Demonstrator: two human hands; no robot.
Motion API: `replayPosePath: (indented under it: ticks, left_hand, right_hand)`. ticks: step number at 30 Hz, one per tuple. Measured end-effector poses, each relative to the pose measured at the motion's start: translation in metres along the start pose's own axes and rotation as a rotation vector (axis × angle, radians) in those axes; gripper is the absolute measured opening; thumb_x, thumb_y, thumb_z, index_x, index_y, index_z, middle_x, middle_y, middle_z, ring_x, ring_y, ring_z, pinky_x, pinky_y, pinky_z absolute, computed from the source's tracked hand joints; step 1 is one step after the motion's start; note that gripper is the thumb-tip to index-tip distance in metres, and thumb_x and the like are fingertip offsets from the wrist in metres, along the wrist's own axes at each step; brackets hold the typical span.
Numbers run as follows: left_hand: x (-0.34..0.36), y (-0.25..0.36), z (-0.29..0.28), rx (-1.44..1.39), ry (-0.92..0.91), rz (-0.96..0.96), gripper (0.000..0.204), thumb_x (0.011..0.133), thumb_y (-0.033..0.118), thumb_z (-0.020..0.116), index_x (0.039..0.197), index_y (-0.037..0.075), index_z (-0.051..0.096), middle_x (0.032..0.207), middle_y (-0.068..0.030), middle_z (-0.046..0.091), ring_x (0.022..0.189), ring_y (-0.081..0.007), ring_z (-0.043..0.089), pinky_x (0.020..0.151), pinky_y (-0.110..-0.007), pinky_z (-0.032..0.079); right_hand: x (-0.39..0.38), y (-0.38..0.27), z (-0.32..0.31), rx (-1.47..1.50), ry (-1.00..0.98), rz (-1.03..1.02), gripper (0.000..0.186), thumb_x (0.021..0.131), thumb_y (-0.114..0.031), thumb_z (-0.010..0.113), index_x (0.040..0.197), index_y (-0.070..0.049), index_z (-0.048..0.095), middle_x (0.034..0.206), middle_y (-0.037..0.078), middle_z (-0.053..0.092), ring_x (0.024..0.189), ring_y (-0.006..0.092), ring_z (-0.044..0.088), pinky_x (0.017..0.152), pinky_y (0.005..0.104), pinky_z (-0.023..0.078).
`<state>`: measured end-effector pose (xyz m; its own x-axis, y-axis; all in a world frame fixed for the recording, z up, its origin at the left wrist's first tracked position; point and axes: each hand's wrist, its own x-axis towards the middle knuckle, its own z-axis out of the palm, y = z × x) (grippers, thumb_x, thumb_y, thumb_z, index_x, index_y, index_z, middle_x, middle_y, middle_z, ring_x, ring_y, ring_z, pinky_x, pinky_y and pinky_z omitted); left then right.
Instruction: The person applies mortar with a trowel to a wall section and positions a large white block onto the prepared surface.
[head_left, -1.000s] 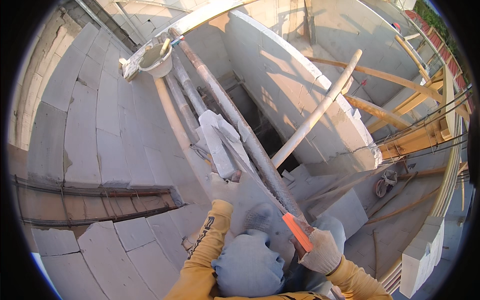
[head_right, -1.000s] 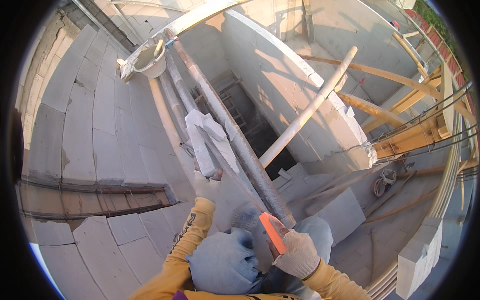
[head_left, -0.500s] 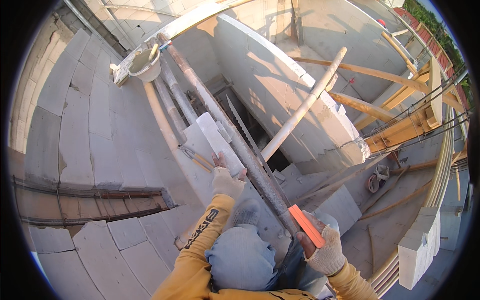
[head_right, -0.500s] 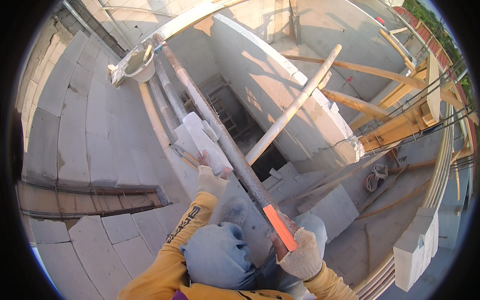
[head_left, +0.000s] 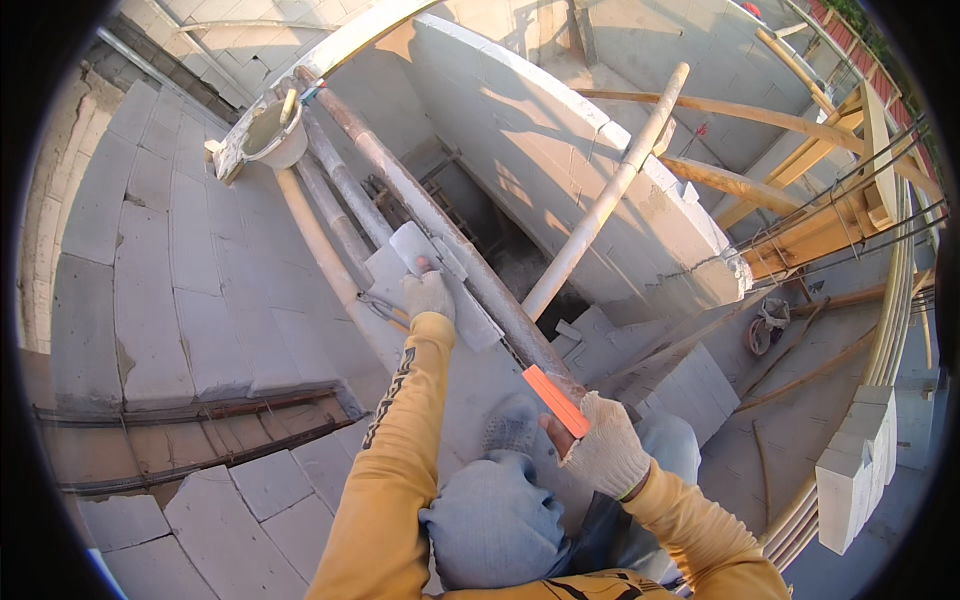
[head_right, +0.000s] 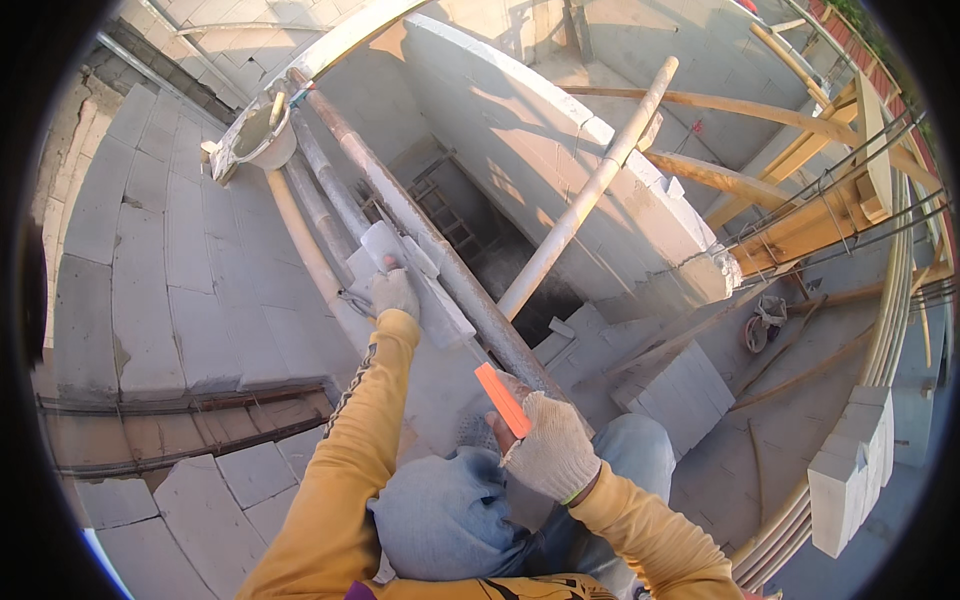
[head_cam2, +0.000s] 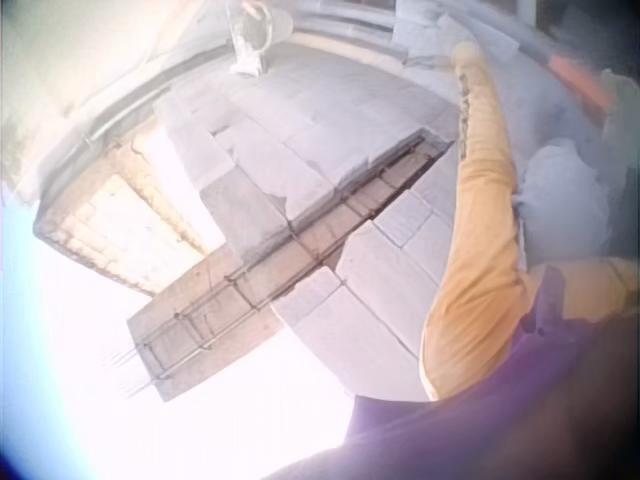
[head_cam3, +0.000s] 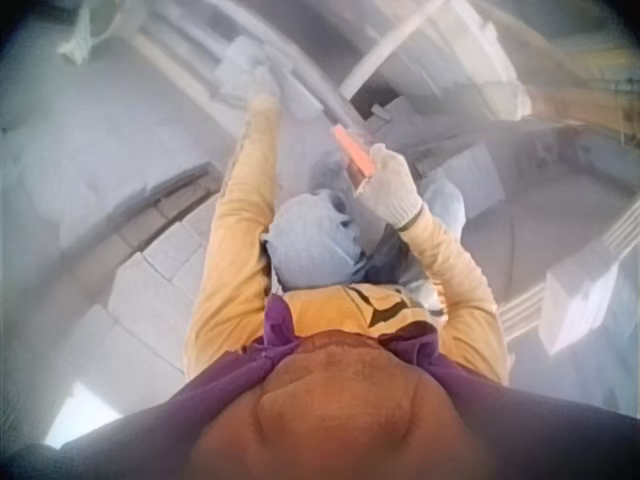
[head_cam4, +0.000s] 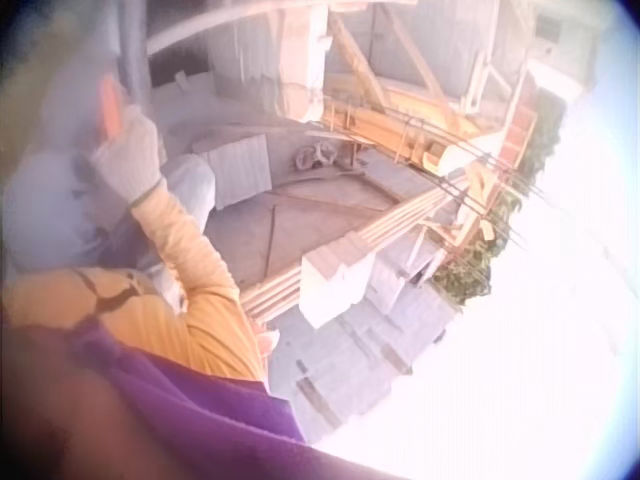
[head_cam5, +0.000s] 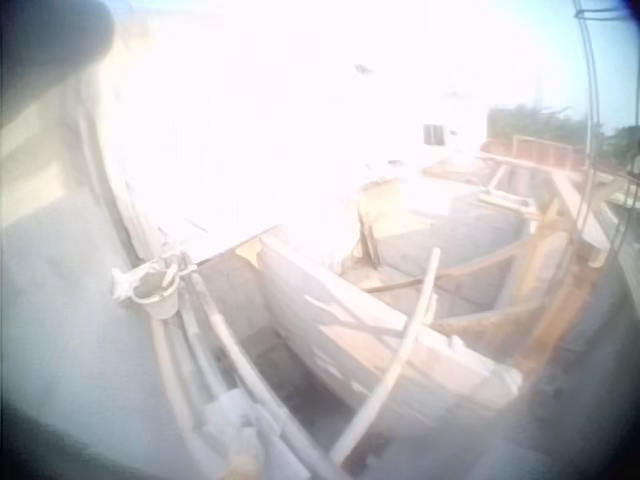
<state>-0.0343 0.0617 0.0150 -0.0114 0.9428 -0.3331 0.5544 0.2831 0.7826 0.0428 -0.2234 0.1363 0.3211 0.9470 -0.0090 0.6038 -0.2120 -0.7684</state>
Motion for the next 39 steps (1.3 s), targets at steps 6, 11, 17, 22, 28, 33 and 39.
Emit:
replayPosePath:
  ticks: [6,11,17,22,28,33,39]
  left_hand:
    - [0.006,-0.008,0.007,-0.133,-0.025,0.177,0.054,0.100,0.038,0.051,0.132,-0.006,0.047,0.118,-0.0240,0.062,0.105,-0.0353,0.061,0.093,-0.041,0.045]
    - [0.017,-0.019,0.008,0.010,0.083,0.269,0.065,0.099,0.047,0.052,0.134,-0.008,0.046,0.120,-0.0246,0.060,0.107,-0.0345,0.060,0.090,-0.041,0.047]
    - [0.022,-0.030,0.002,-0.176,-0.003,0.222,0.062,0.099,0.043,0.052,0.135,-0.008,0.046,0.123,-0.0268,0.059,0.109,-0.0382,0.059,0.093,-0.042,0.045]
    - [0.015,-0.006,0.012,-0.027,-0.062,0.179,0.059,0.100,0.040,0.051,0.131,-0.010,0.047,0.122,-0.0309,0.059,0.110,-0.0432,0.058,0.093,-0.043,0.044]
    - [0.013,-0.024,0.004,-0.053,0.044,0.259,0.062,0.099,0.044,0.052,0.127,-0.012,0.049,0.118,-0.0309,0.061,0.109,-0.0421,0.059,0.092,-0.044,0.045]
    - [0.020,-0.027,0.012,-0.055,-0.046,0.140,0.064,0.099,0.046,0.052,0.131,-0.009,0.049,0.120,-0.0290,0.061,0.109,-0.0399,0.060,0.093,-0.043,0.045]
    - [0.041,-0.033,0.013,-0.051,0.018,0.103,0.064,0.098,0.049,0.051,0.128,-0.007,0.052,0.114,-0.0273,0.064,0.104,-0.0394,0.062,0.092,-0.042,0.046]
  right_hand:
    - [0.056,0.028,0.033,-0.128,0.092,-0.254,0.014,0.083,-0.015,0.066,0.087,-0.003,0.059,0.071,0.011,0.056,0.066,0.0274,0.059,0.058,0.0377,0.048]
    - [0.104,0.026,0.047,-0.332,-0.061,-0.150,0.013,0.079,-0.008,0.064,0.091,-0.003,0.061,0.078,0.009,0.059,0.072,0.0257,0.061,0.062,0.0373,0.050]
    - [0.019,0.000,0.017,-0.070,0.004,0.031,0.022,0.083,-0.011,0.062,0.101,0.000,0.062,0.088,0.011,0.063,0.077,0.0265,0.063,0.067,0.0367,0.053]
    - [0.117,0.015,0.026,-0.135,-0.155,0.083,0.021,0.083,-0.017,0.062,0.098,-0.002,0.062,0.092,0.010,0.062,0.085,0.0251,0.062,0.075,0.0371,0.052]
    - [0.042,-0.004,0.020,-0.172,-0.203,0.114,0.016,0.079,-0.017,0.064,0.089,-0.004,0.062,0.086,0.010,0.060,0.080,0.0243,0.062,0.066,0.0365,0.050]
    - [0.051,0.017,0.033,0.009,-0.025,0.163,0.023,0.081,-0.018,0.063,0.096,0.000,0.061,0.083,0.015,0.062,0.076,0.0283,0.064,0.072,0.0344,0.054]
    - [0.100,0.006,0.037,-0.163,-0.012,0.033,0.026,0.081,-0.018,0.060,0.098,0.003,0.060,0.080,0.017,0.062,0.075,0.0333,0.064,0.072,0.0386,0.054]
